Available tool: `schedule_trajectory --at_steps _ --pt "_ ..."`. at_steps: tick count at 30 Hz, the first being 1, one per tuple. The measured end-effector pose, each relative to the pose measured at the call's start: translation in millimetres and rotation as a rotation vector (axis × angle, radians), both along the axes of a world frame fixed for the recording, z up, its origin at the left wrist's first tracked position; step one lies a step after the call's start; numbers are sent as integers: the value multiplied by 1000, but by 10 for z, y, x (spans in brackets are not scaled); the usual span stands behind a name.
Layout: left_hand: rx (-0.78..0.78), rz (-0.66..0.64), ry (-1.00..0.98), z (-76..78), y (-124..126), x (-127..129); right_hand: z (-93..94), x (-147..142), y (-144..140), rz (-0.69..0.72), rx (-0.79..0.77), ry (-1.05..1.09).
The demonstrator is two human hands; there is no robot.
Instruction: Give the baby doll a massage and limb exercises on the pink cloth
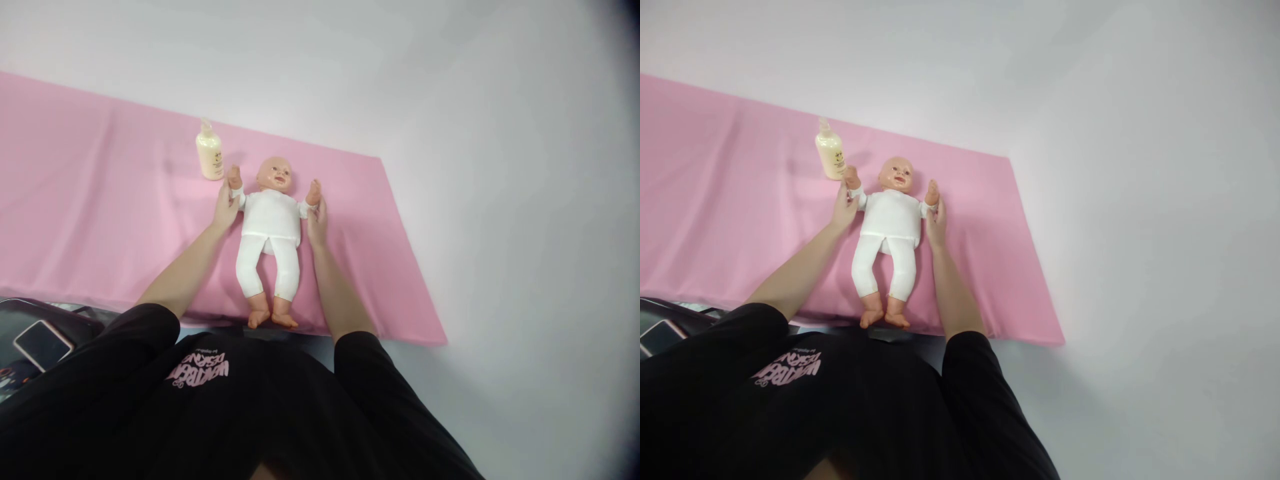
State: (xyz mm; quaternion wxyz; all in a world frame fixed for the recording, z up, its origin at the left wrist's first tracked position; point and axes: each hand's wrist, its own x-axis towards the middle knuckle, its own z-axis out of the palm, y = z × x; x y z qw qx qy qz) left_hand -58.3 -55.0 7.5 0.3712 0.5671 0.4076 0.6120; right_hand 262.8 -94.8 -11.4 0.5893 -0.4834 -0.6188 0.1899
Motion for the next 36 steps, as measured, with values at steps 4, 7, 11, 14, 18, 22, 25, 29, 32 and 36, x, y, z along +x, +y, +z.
schedule_trajectory --at_steps 4,7,11,14,18,22,25,29,32,36 --pt "98 -53 157 4 -25 2 -17 -34 -25 5 9 -93" --pt "164 -74 411 -43 1 19 -1 -58 -37 9 8 -213" --pt "268 -68 750 -129 51 48 25 -82 -51 9 -11 -273" --pt "320 -49 814 -190 89 44 26 -81 -51 22 -16 -280" --pt "343 -51 773 -255 141 8 10 -66 -35 25 -20 -253" --pt "307 -35 667 -269 158 -24 -6 -53 -26 35 -22 -166" --pt "295 -20 507 -234 140 -32 -28 -50 -21 41 -18 -48" --pt "247 -19 255 -206 126 -34 -64 -30 19 14 -35 98" --pt "80 50 76 -226 166 -47 -82 33 82 -16 6 135" --pt "-140 197 -144 -231 246 -91 -110 168 190 -59 108 150"
